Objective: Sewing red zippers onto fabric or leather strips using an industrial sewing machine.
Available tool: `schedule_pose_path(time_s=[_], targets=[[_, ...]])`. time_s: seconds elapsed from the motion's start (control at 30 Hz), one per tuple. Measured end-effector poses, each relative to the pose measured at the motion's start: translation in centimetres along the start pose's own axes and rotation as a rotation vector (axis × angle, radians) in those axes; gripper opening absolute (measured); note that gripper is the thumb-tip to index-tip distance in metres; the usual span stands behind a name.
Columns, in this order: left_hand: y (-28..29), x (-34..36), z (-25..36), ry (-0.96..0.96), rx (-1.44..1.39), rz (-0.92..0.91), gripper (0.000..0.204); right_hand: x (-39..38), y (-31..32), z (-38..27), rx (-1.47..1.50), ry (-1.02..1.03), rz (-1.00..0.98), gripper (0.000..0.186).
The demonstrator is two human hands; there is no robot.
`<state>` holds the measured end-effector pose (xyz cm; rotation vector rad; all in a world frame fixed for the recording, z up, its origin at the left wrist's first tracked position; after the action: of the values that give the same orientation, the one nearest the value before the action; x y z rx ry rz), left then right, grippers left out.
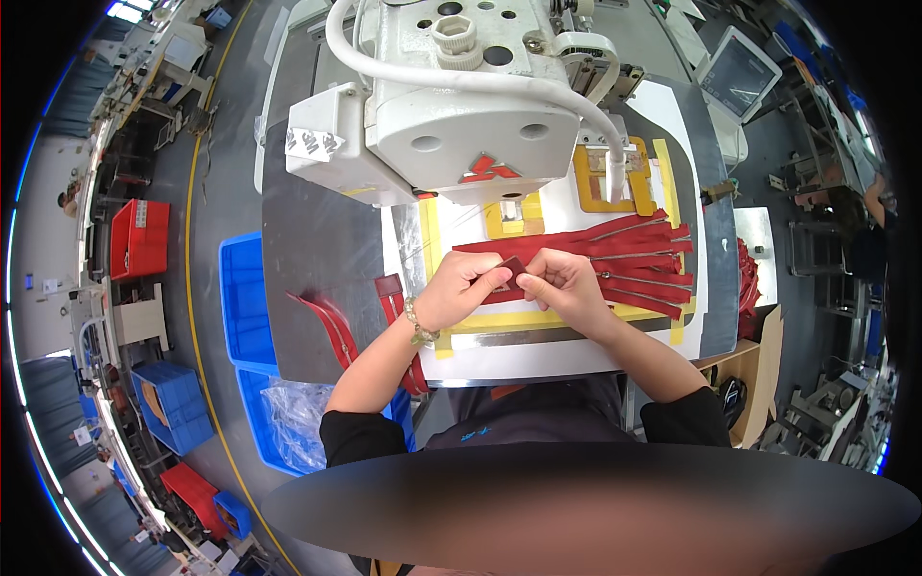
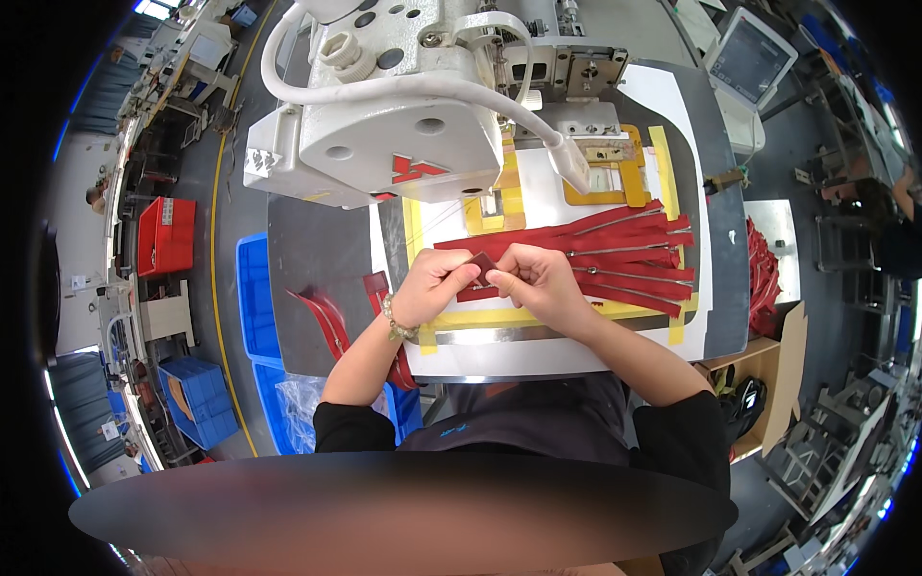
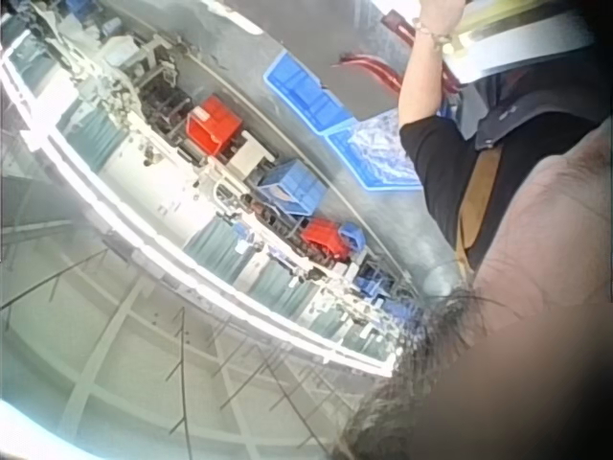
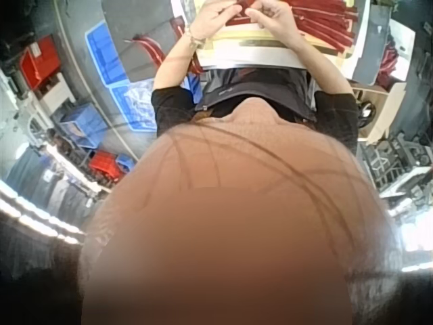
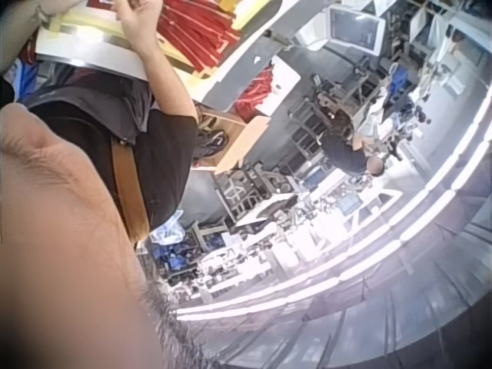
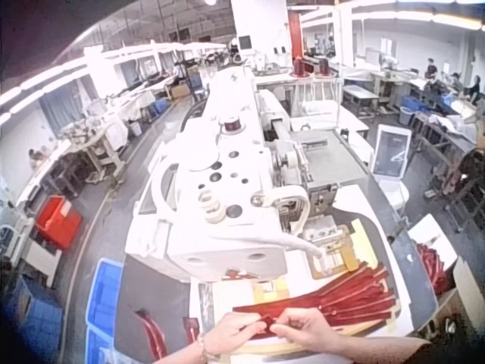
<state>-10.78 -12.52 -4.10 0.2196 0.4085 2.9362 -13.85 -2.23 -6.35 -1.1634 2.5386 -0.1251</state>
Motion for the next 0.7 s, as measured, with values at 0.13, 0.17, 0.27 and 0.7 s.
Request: schedule_pose_path(time_s=[0.13, 0.17, 0.27, 0.7], targets=[[0.1, 0.2, 0.3, -0.029, -0.004, 0.016, 0.027, -0.1, -0.3, 0.3, 0.007, 0.002, -0.005, 0.014], [0.1, 0.1, 0.1, -0.031, -0.003, 0.014, 0.027, -0.1, -0.3, 0.3, -0.016, 0.005, 0.002, 0.014], [0.2, 0.0, -0.5, -0.032, 0.139, -0.014, 0.027, 0.0, -0.2, 0.0, -0.138, 0.009, 0.023, 0.015], [0.8, 0.3, 1.4, -0.197, 0.461, -0.001, 0.017, 3.1, 1.2, -1.6, -0.229, -0.128, -0.090, 0.017]])
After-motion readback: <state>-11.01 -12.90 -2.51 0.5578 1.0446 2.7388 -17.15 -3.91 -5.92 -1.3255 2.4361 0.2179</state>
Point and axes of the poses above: each hand's wrist, its own x-axis towards the middle knuckle, its own y-axis out of the back of the hand, z = x × y, the point moved 10 cm from there along x, towards the middle knuckle, and after that the axes turned 8 degrees about -y, right-handed, at the moved point
